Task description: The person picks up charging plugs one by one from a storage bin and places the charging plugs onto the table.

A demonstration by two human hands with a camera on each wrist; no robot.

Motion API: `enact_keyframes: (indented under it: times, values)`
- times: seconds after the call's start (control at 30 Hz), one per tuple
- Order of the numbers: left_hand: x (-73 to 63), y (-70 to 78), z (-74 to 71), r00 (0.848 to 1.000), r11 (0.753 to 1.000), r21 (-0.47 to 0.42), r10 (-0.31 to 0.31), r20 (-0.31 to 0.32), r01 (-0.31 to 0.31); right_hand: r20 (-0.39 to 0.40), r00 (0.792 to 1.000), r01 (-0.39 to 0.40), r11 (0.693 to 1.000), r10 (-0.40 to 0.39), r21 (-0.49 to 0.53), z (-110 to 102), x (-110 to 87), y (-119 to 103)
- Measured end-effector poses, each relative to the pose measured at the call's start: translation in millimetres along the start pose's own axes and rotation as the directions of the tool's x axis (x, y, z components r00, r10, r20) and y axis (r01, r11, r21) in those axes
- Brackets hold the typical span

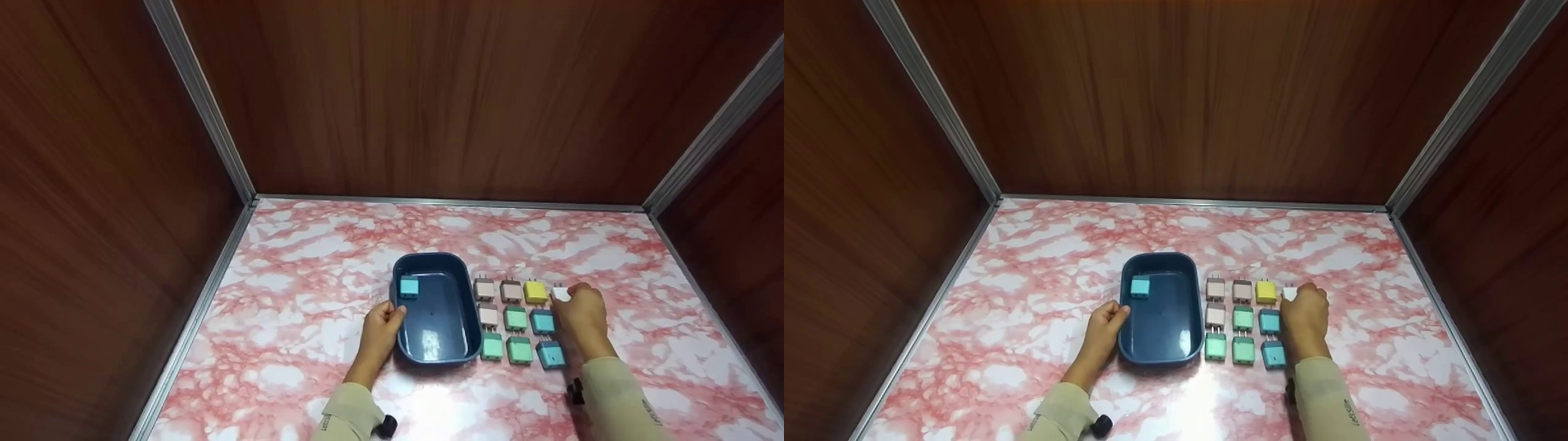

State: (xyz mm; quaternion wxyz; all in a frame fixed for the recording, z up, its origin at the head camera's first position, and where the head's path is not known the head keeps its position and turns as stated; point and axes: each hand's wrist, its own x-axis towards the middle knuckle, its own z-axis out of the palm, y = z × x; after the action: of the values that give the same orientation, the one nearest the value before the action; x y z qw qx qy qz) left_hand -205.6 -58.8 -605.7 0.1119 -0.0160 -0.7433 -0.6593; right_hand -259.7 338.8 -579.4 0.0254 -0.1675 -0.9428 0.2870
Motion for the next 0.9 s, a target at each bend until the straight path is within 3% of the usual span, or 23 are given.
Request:
enact_keyframes:
  times: [0.37, 0.6, 0.73, 0.9]
  values:
    - [0.8, 0.6, 0.3, 1.0, 1.0, -0.006, -0.004, 0.006, 0.004, 0.046, 0.999, -0.022, 1.0, 0.022, -0.006, 3, 5.1, 2]
    - [11.7, -32.8, 8.1, 1.0, 1.0, 0.025, 0.003, -0.022, -0.002, 0.061, 0.998, -0.032, 0.999, 0.032, -0.003, -5, 3.6, -4]
    - [9.3, -40.0, 7.8, 1.0, 1.0, 0.022, 0.002, -0.019, -0.001, 0.026, 0.999, 0.024, 1.0, -0.024, -0.011, -14, -1.2, -14]
    - [8.6, -40.3, 5.1, 1.0, 0.999, 0.044, 0.018, -0.001, -0.018, -0.049, 0.987, 0.154, 0.988, -0.152, 0.021, -24, -11.2, -45]
